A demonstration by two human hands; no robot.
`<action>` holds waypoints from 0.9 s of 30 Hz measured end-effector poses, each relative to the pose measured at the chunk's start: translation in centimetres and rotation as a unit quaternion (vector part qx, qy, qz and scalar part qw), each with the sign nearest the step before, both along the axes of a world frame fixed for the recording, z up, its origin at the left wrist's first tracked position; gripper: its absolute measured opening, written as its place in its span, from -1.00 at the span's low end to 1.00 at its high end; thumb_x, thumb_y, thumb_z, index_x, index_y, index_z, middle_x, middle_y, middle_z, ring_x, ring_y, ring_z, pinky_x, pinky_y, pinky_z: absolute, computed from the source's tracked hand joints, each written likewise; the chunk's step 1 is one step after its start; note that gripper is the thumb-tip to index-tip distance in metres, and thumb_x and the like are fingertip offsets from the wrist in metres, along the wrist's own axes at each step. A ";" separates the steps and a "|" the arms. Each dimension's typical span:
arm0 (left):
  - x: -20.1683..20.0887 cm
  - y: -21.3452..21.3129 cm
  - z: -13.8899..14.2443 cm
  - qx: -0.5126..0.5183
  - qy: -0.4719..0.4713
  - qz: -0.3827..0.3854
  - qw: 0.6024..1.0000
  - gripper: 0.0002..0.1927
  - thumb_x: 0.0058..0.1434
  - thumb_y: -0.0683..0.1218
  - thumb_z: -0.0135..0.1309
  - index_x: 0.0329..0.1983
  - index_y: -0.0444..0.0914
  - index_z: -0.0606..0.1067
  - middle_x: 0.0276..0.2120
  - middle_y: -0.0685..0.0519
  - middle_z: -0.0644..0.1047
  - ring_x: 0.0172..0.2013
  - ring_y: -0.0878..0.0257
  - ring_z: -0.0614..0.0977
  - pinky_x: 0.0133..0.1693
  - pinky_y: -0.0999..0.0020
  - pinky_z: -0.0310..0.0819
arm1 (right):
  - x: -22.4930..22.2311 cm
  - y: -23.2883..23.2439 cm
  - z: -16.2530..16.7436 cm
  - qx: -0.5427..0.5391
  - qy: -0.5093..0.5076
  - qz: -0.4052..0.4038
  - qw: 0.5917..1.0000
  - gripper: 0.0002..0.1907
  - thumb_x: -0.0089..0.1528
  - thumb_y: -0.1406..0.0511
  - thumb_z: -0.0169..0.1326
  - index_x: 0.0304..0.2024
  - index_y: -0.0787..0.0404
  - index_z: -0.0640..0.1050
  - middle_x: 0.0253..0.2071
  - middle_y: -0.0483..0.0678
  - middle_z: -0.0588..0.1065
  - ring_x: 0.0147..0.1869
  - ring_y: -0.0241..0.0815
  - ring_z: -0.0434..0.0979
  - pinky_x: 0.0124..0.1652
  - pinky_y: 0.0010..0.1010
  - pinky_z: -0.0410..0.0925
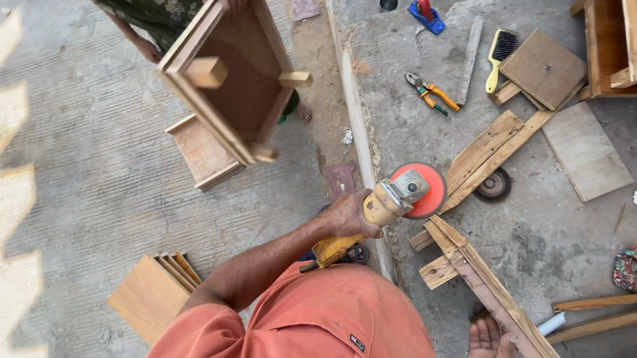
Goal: The person uses an angle grinder to sand the surfaces and edges of a small wooden stool frame, holding the stool steady with the other hand and repositioning it to reach different sides. A second person nearby moves boards and a white panel aside as the sanding continues.
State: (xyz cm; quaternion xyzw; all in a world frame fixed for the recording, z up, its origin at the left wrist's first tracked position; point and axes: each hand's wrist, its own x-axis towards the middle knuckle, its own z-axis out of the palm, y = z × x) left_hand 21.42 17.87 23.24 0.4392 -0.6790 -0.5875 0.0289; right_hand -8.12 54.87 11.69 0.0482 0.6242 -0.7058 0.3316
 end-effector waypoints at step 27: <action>-3.9 3.4 7.0 -0.071 -0.047 -0.088 0.993 -0.22 -0.20 -0.04 0.43 0.13 -0.27 0.40 -0.15 -0.03 0.65 -0.17 0.17 0.70 -0.12 0.20 0.62 | -1.9 12.5 1.3 0.064 0.126 -0.097 0.985 -0.56 0.51 0.05 -0.14 0.17 0.27 0.44 -0.10 0.03 0.55 -0.25 -0.21 0.55 -0.29 -0.36 0.42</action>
